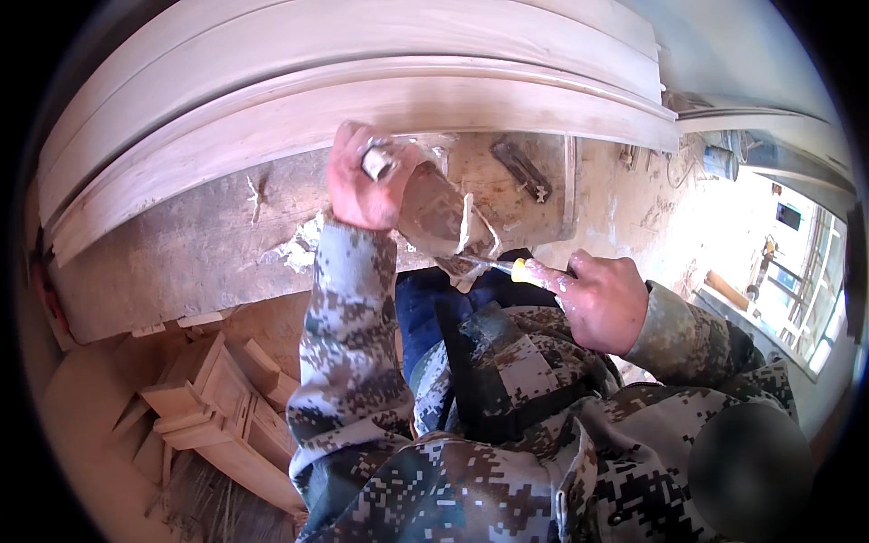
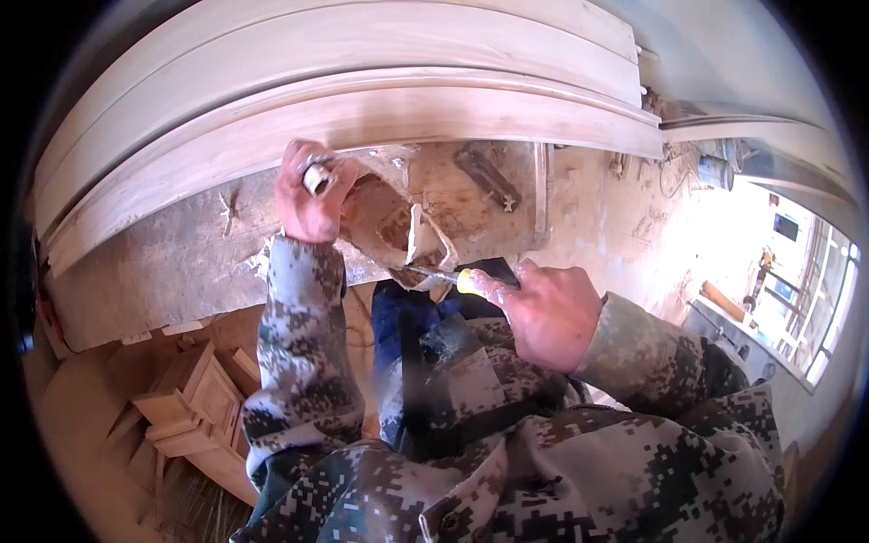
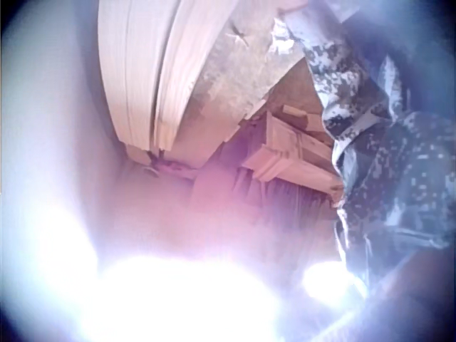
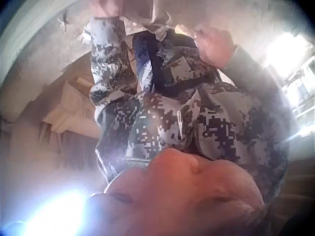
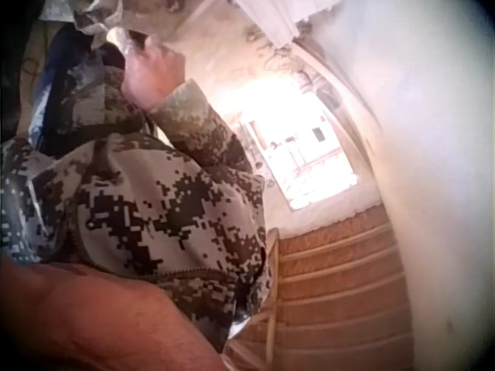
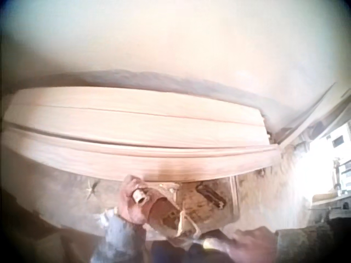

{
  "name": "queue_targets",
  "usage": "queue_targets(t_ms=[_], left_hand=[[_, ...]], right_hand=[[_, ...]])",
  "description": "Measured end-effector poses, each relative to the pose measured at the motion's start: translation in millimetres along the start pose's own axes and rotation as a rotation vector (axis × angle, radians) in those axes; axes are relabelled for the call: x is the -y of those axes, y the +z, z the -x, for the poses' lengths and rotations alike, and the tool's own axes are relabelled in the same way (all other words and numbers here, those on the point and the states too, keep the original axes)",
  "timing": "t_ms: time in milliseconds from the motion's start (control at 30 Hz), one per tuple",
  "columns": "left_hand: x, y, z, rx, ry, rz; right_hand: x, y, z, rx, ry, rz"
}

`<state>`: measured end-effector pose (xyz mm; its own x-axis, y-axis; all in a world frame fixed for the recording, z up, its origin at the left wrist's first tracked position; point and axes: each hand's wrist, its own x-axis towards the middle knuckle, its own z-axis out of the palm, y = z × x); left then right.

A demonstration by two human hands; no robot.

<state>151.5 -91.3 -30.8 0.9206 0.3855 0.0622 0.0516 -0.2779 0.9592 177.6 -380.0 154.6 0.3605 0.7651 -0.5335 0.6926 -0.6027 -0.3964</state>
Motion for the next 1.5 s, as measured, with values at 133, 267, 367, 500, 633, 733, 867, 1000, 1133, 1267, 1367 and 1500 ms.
queue_targets(t_ms=[133,267,367,500,633,733,867,1000,1133,1267,1367,1500], left_hand=[[-5.7,13.2,20.9,-0.185,-0.120,0.269],[-5.0,15.5,23.4,-0.238,-0.275,0.496],[-12.4,-0.1,44.4,-0.376,-0.173,0.157],[17.4,27.9,107.8,-0.766,0.131,0.229],[-6.6,53.1,114.6,-0.908,0.025,0.236],[-20.1,53.7,105.9,-0.926,-0.039,0.214],[-22.4,59.3,103.8,-0.952,-0.051,0.273],[-27.2,73.0,103.6,-0.985,-0.012,0.263],[-34.8,82.8,106.8,-0.925,0.011,0.174],[-43.3,87.5,107.9,-0.870,0.055,-0.014],[-32.0,91.9,119.5,-0.847,0.146,-0.071],[-28.0,89.7,135.5,-0.817,0.375,-0.037]], right_hand=[[3.4,4.2,3.3,-0.072,0.067,-0.135],[4.0,12.0,8.6,-0.106,0.065,-0.092],[-1.2,8.1,-3.3,-0.110,-0.035,-0.043],[-7.7,2.4,-5.4,-0.029,0.033,0.000],[-29.2,44.6,7.8,-0.149,-0.048,0.035],[-52.3,40.5,2.6,-0.190,-0.217,0.076],[-76.9,27.5,-14.6,-0.128,-0.339,0.085],[-96.7,57.5,-2.0,-0.204,-0.212,-0.098],[-129.0,72.5,-8.3,-0.035,0.032,-0.601],[-152.1,71.5,-22.3,0.233,0.319,-1.073],[-156.5,89.5,-13.7,0.306,0.365,-1.174],[-145.5,111.2,-10.0,0.294,0.333,-1.061]])
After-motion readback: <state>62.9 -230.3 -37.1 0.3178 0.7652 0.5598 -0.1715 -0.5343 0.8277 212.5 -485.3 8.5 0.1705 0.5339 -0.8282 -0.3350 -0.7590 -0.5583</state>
